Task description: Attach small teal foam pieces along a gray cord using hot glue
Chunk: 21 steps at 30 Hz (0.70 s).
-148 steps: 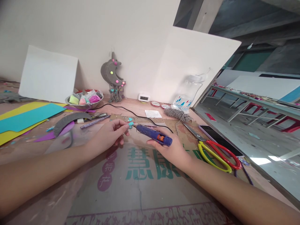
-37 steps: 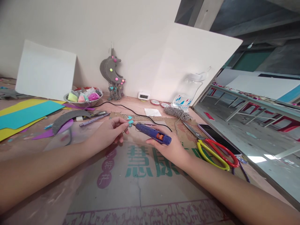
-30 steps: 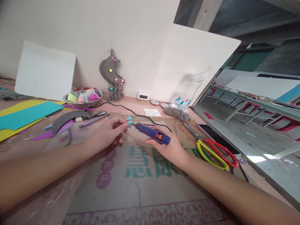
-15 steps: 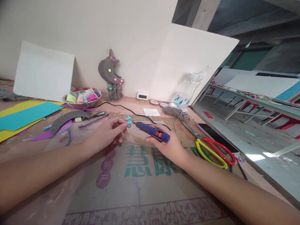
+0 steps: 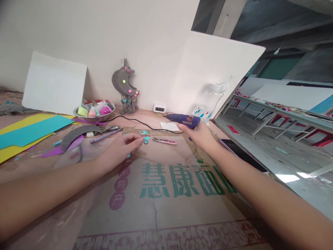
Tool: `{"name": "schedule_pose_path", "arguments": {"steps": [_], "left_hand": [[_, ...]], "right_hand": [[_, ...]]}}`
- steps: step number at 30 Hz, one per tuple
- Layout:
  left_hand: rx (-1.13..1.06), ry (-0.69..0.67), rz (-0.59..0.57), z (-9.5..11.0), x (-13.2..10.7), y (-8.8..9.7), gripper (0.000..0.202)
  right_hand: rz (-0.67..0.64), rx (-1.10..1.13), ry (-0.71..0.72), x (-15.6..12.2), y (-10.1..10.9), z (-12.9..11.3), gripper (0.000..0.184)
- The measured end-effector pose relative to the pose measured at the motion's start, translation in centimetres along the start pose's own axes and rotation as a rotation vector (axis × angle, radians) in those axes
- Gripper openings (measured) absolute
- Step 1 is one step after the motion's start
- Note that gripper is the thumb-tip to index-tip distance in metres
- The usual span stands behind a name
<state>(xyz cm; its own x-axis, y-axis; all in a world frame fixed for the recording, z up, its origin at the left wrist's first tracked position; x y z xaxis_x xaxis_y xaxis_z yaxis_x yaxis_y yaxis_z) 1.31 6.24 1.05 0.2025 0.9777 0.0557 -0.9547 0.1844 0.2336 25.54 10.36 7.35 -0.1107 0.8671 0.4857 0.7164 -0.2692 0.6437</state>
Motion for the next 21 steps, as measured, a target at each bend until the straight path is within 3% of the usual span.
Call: {"name": "schedule_pose_path", "arguments": {"steps": [5, 7, 13, 16, 18, 19, 21], "left_hand": [[0.039, 0.054, 0.020, 0.0, -0.2, 0.2, 0.030], [0.053, 0.074, 0.019, 0.0, -0.2, 0.1, 0.029], [0.041, 0.079, 0.005, 0.1, -0.1, 0.0, 0.026], [0.036, 0.069, -0.004, 0.1, 0.0, 0.0, 0.025], [0.022, 0.058, -0.026, 0.1, 0.0, -0.2, 0.026], [0.012, 0.053, -0.038, 0.0, 0.0, -0.3, 0.026], [-0.015, 0.051, -0.053, -0.1, 0.0, -0.5, 0.026]], "right_hand": [[-0.085, -0.110, -0.208, 4.0, -2.0, 5.8, 0.039], [-0.100, -0.101, -0.224, 4.6, -2.8, 7.4, 0.039], [-0.050, -0.098, -0.202, 4.9, -2.9, 9.3, 0.048], [0.138, -0.119, -0.143, 4.1, -1.0, 7.9, 0.066], [0.345, -0.133, 0.020, 2.7, 0.7, 4.8, 0.065], [0.386, -0.139, 0.149, 1.8, 1.0, 2.6, 0.059], [0.275, -0.069, 0.257, 0.0, -0.1, -1.0, 0.035]]}}
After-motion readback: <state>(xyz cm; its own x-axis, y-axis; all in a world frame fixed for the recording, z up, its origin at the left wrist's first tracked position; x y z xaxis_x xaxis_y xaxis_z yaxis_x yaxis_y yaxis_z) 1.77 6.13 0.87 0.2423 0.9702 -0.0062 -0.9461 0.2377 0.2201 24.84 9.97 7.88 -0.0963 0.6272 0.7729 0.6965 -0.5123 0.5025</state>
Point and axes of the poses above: each hand's wrist, its own x-axis towards the middle knuckle, its own y-axis out of the back of the hand, z = x × y, the point moved 7 cm from there along x, towards the middle knuckle, and after that the axes turned 7 degrees about y, right-handed, at the moved point
